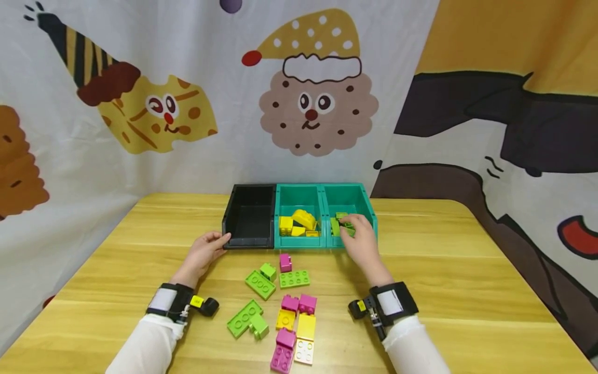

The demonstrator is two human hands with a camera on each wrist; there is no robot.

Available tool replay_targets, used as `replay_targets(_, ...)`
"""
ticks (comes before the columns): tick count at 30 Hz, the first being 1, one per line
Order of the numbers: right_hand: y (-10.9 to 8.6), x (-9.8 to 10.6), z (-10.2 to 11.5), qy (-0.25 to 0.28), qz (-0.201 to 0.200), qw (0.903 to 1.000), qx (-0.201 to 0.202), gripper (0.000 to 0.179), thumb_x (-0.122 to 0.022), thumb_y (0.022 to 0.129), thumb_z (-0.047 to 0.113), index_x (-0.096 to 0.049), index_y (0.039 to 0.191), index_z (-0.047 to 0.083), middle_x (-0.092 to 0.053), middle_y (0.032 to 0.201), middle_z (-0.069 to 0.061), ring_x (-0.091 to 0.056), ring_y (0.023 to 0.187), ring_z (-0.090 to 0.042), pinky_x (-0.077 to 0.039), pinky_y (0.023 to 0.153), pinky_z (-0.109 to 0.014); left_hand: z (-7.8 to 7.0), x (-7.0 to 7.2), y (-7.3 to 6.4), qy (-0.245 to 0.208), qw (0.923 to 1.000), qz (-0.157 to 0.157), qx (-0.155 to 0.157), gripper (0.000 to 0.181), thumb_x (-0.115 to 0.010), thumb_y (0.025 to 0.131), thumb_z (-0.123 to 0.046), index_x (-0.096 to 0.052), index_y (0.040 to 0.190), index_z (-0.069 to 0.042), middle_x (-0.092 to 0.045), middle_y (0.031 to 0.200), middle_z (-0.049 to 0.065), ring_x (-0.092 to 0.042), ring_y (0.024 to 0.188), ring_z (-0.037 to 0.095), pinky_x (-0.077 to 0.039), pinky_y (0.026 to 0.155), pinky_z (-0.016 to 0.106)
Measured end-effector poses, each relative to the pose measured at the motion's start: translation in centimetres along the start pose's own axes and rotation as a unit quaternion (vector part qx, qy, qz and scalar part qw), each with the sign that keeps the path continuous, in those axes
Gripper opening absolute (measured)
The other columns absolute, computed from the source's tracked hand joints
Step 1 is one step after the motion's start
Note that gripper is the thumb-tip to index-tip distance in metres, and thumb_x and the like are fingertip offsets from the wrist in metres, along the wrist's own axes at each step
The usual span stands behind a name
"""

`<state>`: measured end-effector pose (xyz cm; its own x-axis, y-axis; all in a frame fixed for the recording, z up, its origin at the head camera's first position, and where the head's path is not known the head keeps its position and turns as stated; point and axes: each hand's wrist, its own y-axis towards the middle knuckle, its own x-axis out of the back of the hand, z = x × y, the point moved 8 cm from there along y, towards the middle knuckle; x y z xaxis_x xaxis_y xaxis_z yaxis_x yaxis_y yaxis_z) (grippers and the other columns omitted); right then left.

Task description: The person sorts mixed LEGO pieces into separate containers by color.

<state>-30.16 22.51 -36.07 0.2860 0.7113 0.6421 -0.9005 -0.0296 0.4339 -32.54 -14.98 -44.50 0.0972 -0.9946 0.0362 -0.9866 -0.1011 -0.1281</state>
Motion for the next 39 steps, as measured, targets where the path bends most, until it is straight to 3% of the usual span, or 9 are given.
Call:
replay_targets(15,-2.4,-0.3,2.1,0.024,0.020,0.9990,0.031,0.012,-0.060,0.092,0.007,-0.065,0.100,0.000,-0.063,0.103,-0.014,-0.059,0.095,-0.030,-0.050,0.084,-0.051,-0.1,0.1,0.0,0.006,1.0000,-0.004,0.002,0.024,-0.065,0.091,-0.019,-0.053,0.098,0.000,-0.047,0.084,-0.002,-0.048,0.073,0.008,-0.050,0.068,0.017)
replay_targets(21,-3.1,-0.7,4.1,0.003,0.094,0.9943,0.050,0.014,-0.061,0.091,0.008,-0.065,0.103,0.002,-0.065,0.102,-0.010,-0.061,0.092,-0.026,-0.052,0.083,-0.046,-0.3,-0.1,-0.2,0.005,1.0000,0.001,0.000,0.022,-0.065,0.091,-0.017,-0.053,0.097,0.000,-0.048,0.083,-0.002,-0.048,0.073,0.008,-0.050,0.067,0.017)
replay_targets(24,-3.8,-1.5,5.5,0.003,0.166,0.9840,0.064,0.021,-0.063,0.091,0.014,-0.064,0.109,0.003,-0.064,0.107,-0.012,-0.061,0.094,-0.025,-0.052,0.082,-0.044,-0.3,0.0,-0.3,0.005,1.0000,0.000,-0.001,0.022,-0.065,0.091,-0.017,-0.053,0.096,0.000,-0.047,0.083,-0.002,-0.048,0.073,0.008,-0.050,0.067,0.018)
replay_targets(30,-5.8,-3.1,7.9,-0.026,0.289,0.9523,0.096,0.044,-0.067,0.088,0.031,-0.058,0.122,0.004,-0.060,0.117,-0.014,-0.058,0.098,-0.024,-0.052,0.082,-0.045,-0.3,0.0,-0.3,0.006,1.0000,0.000,0.001,0.022,-0.064,0.091,-0.017,-0.053,0.098,0.001,-0.048,0.083,-0.002,-0.048,0.072,0.008,-0.050,0.067,0.017)
replay_targets(36,-7.5,-4.9,8.8,-0.061,0.376,0.9167,0.121,0.054,-0.072,0.083,0.037,-0.057,0.124,0.006,-0.059,0.121,-0.009,-0.059,0.101,-0.026,-0.052,0.082,-0.041,-0.3,0.1,-0.3,0.009,1.0000,0.000,0.001,0.025,-0.064,0.091,-0.018,-0.053,0.100,0.002,-0.048,0.084,-0.002,-0.048,0.073,0.008,-0.050,0.067,0.017)
replay_targets(39,-8.1,-5.6,9.0,-0.074,0.401,0.9040,0.129,0.053,-0.074,0.081,0.035,-0.058,0.122,0.006,-0.060,0.120,-0.008,-0.059,0.100,-0.024,-0.051,0.085,-0.037,-0.2,0.1,-0.3,0.012,0.9999,0.000,0.004,0.026,-0.065,0.091,-0.020,-0.053,0.101,0.002,-0.048,0.085,-0.001,-0.049,0.075,0.008,-0.050,0.068,0.017)
